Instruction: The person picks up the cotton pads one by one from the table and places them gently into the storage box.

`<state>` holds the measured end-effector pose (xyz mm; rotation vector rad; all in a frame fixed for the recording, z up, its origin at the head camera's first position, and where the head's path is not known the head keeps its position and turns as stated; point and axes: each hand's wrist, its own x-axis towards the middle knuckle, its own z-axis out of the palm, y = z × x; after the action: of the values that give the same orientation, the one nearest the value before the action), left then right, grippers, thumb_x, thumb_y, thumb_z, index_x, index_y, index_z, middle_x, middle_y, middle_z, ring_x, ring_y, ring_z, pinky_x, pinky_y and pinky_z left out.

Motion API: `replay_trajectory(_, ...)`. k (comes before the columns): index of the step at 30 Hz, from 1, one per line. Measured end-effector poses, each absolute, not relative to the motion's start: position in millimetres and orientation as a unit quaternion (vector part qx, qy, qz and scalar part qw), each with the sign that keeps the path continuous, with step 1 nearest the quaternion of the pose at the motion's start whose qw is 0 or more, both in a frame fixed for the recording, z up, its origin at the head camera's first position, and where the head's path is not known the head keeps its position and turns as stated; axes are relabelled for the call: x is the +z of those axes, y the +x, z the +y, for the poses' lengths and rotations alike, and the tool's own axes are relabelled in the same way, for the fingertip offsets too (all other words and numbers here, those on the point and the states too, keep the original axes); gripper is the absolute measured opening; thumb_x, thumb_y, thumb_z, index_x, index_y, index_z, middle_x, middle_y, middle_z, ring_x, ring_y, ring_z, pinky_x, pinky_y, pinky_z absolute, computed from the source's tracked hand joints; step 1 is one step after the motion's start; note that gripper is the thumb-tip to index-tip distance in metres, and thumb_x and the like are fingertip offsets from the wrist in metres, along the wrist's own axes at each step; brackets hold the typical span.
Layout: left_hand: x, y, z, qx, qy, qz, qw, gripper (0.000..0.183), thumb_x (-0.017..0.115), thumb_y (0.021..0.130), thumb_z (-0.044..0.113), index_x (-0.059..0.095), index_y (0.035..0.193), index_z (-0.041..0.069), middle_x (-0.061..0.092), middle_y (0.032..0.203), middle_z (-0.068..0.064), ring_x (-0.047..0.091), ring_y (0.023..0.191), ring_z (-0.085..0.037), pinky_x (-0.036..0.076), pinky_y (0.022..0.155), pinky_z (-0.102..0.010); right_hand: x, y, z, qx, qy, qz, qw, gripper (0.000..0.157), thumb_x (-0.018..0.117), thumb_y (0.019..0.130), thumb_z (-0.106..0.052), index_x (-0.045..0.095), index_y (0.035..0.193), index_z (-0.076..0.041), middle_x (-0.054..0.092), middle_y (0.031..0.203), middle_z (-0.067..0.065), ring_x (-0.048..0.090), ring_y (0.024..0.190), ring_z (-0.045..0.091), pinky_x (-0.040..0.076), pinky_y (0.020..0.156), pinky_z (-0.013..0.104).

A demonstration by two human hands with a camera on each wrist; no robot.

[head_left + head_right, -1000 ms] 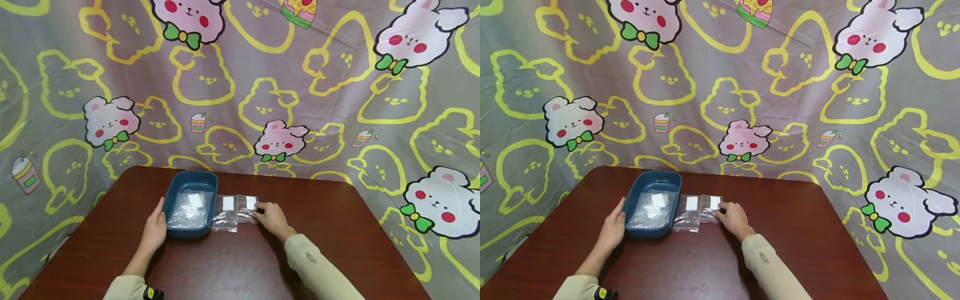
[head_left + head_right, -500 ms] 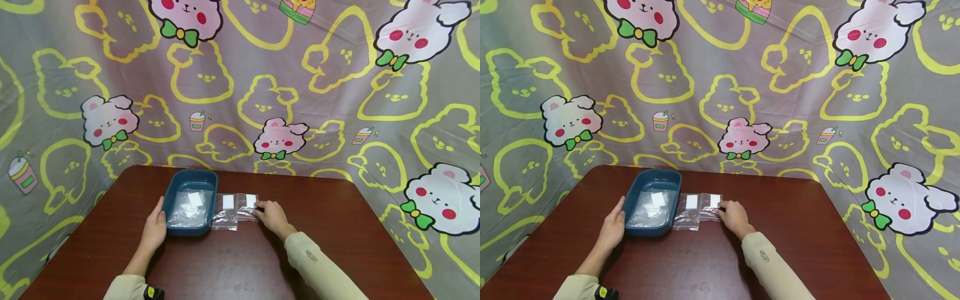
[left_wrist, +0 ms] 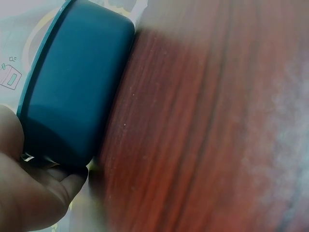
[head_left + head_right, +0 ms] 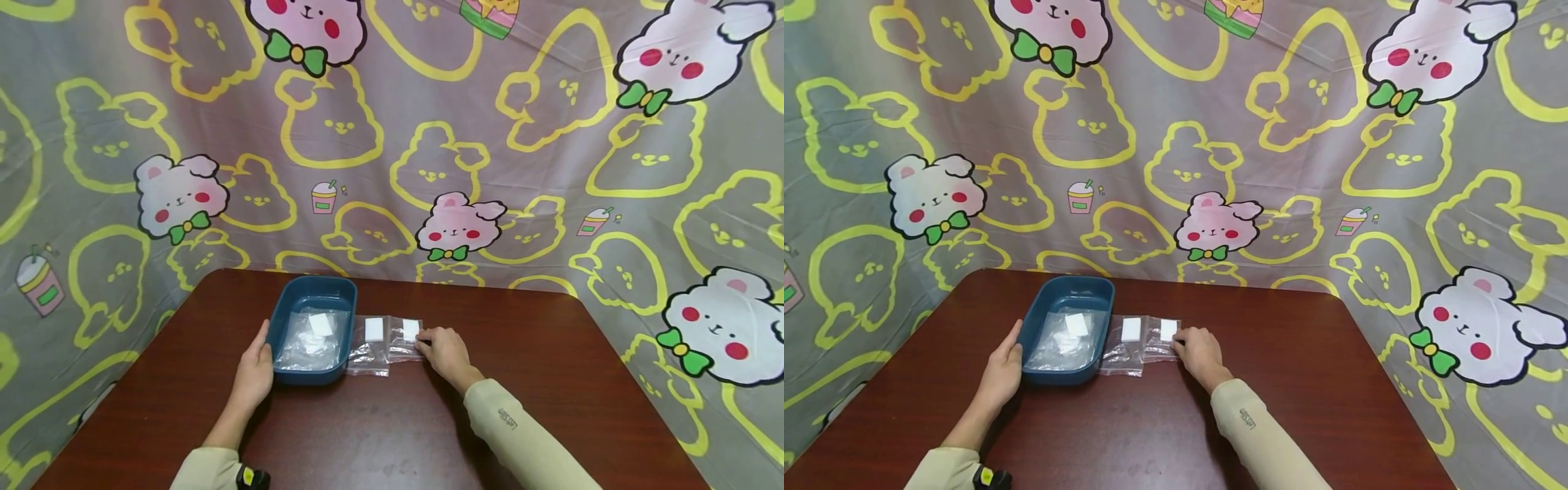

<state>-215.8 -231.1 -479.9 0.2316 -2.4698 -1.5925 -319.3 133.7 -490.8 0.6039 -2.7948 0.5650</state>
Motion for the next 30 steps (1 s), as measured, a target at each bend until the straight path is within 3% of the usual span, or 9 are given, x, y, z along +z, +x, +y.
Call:
replay_trajectory(7, -482.5, -213.9, -230.9, -0.538, 0.082, -0.834, 0.093, 0.056, 0.030, 0.109, 0.008, 0.017, 0.162, 0.014, 0.019, 0.164, -0.017, 0.016, 0.149, -0.033, 0.015, 0.120, -0.053, -493.9, -315.0, 132.4, 0.182, 0.206, -0.952, 0.135, 0.004, 0.081, 0.086, -0.020, 0.083, 0.089, -0.021, 0.077, 0.093, -0.003, 0.074, 0.084, 0.025, 0.058, 0.067, 0.043)
replay_trajectory(30, -480.3, -216.1, -231.0, -0.541, 0.078, -0.831, 0.106, 0.055, 0.031, 0.108, 0.007, 0.019, 0.162, 0.012, 0.021, 0.163, -0.017, 0.018, 0.149, -0.034, 0.015, 0.121, -0.051, -489.7, -315.7, 133.8, 0.223, 0.188, -0.946, 0.140, 0.006, 0.080, 0.086, -0.018, 0.080, 0.082, -0.021, 0.075, 0.082, -0.004, 0.073, 0.080, 0.023, 0.057, 0.069, 0.043)
